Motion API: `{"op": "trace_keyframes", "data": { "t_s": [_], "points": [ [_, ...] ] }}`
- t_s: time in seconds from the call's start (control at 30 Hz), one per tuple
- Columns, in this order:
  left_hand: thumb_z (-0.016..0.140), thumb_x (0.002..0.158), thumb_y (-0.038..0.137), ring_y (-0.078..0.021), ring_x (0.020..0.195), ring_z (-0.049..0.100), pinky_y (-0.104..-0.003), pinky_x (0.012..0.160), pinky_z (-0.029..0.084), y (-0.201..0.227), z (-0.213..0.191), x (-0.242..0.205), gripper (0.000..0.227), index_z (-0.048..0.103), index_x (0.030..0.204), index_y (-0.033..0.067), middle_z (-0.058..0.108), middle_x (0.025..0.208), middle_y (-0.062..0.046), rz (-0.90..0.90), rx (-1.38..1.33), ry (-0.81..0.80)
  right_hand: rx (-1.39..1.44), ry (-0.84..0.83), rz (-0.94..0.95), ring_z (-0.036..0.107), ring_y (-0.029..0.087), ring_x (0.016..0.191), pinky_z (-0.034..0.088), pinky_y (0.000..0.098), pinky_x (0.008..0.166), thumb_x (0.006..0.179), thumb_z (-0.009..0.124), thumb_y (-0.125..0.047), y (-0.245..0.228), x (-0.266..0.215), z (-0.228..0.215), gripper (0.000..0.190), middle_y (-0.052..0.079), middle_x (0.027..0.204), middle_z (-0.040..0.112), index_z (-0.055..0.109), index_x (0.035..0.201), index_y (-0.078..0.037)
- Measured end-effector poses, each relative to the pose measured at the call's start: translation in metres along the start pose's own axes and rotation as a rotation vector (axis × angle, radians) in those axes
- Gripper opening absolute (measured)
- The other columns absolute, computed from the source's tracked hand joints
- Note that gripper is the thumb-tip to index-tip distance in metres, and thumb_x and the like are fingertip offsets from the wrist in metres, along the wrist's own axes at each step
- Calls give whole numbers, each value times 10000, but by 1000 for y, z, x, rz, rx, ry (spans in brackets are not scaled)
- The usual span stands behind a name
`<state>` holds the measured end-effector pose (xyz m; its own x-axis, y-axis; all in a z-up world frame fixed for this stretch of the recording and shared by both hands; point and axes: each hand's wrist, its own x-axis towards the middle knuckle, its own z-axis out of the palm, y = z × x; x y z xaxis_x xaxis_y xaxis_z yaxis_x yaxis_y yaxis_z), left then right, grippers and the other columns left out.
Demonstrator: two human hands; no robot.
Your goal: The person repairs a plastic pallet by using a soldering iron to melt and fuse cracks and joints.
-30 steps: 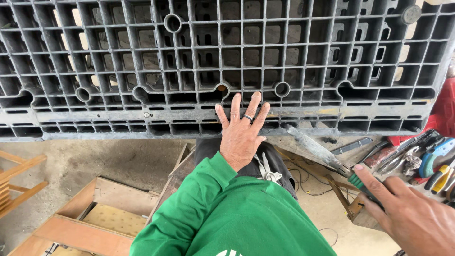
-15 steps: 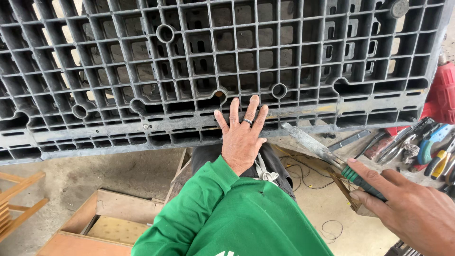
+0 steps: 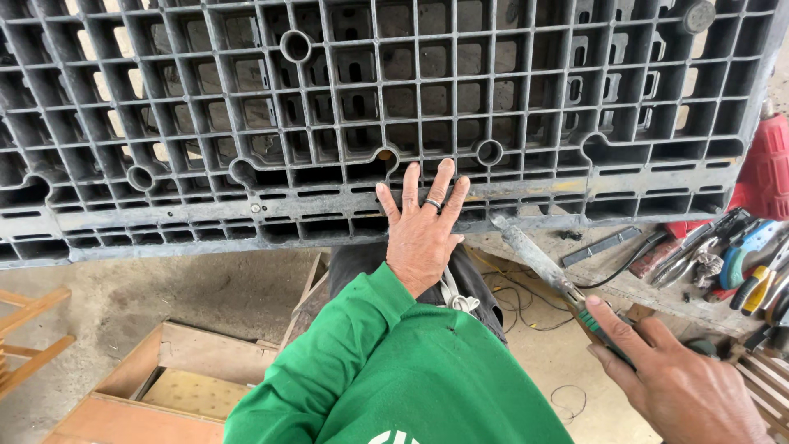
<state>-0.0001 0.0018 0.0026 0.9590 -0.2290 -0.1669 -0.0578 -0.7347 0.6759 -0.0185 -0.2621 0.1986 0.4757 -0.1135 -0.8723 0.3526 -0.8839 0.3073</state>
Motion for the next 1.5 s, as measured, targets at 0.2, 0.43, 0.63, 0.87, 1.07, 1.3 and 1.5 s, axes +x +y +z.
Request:
{"op": "trace_keyframes", "data": {
  "t_s": [0.2, 0.43, 0.63, 0.87, 1.07, 1.3, 1.5],
  "points": [
    [860, 737, 241, -480, 1512, 185, -858, 1113, 65, 2, 0, -1, 936, 412, 1557, 196, 212, 1675, -31, -5, -1, 10, 54, 93, -37, 719, 223, 743, 613, 373, 644, 903, 568, -575, -1, -2, 12, 754, -2, 931, 625, 325, 1603, -434],
    [846, 748, 289, -463, 1516, 165, -851, 1112, 87, -1, 4, -3, 930, 396, 1557, 206, 210, 1672, -23, 12, 34, 18, 621, 329, -164, 727, 153, 676, 576, 317, 589, 870, 710, -432, 11, -8, 64, 731, 25, 832, 701, 469, 1548, -297],
    [701, 918, 427, -429, 1529, 157, -800, 1092, 212, 1, 20, -17, 782, 355, 1593, 238, 189, 1692, -14, 204, 313, 1, 1893, 324, 90, 514, 143, 506, 398, 270, 408, 815, 735, -179, -26, 18, 132, 701, 107, 795, 616, 529, 1480, -99],
    [591, 957, 602, -401, 1564, 119, -677, 1194, 232, 8, 31, 8, 883, 324, 1650, 126, 171, 1732, -83, 513, 535, -68, 2437, 500, -328, 489, 139, 474, 379, 255, 398, 882, 719, -181, -66, 24, 131, 636, 65, 775, 523, 483, 1459, -59],
    [545, 924, 739, -466, 1564, 7, -682, 1224, 86, 90, 107, 71, 1081, 244, 1667, 14, 92, 1726, -230, 642, 691, -50, 2574, 558, -471, 486, 159, 493, 404, 285, 391, 913, 725, -220, -64, 19, 134, 612, 72, 788, 495, 474, 1455, -85],
    [566, 1045, 467, -364, 1644, 15, -551, 1323, 72, 111, 130, 75, 911, 144, 1732, 44, 54, 1789, -154, 604, 497, 115, 2513, 592, -459, 506, 176, 531, 436, 304, 420, 904, 703, -242, -55, 22, 128, 635, 71, 831, 506, 473, 1482, -115],
    [544, 903, -12, -350, 1579, 125, -488, 1253, 201, 4, 37, 8, 796, 221, 1630, 1, 127, 1714, -156, 417, 489, -51, 2196, 571, -226, 564, 184, 587, 473, 315, 501, 911, 656, -132, -46, 31, 150, 541, 95, 838, 582, 544, 1436, -67]
  ]
}}
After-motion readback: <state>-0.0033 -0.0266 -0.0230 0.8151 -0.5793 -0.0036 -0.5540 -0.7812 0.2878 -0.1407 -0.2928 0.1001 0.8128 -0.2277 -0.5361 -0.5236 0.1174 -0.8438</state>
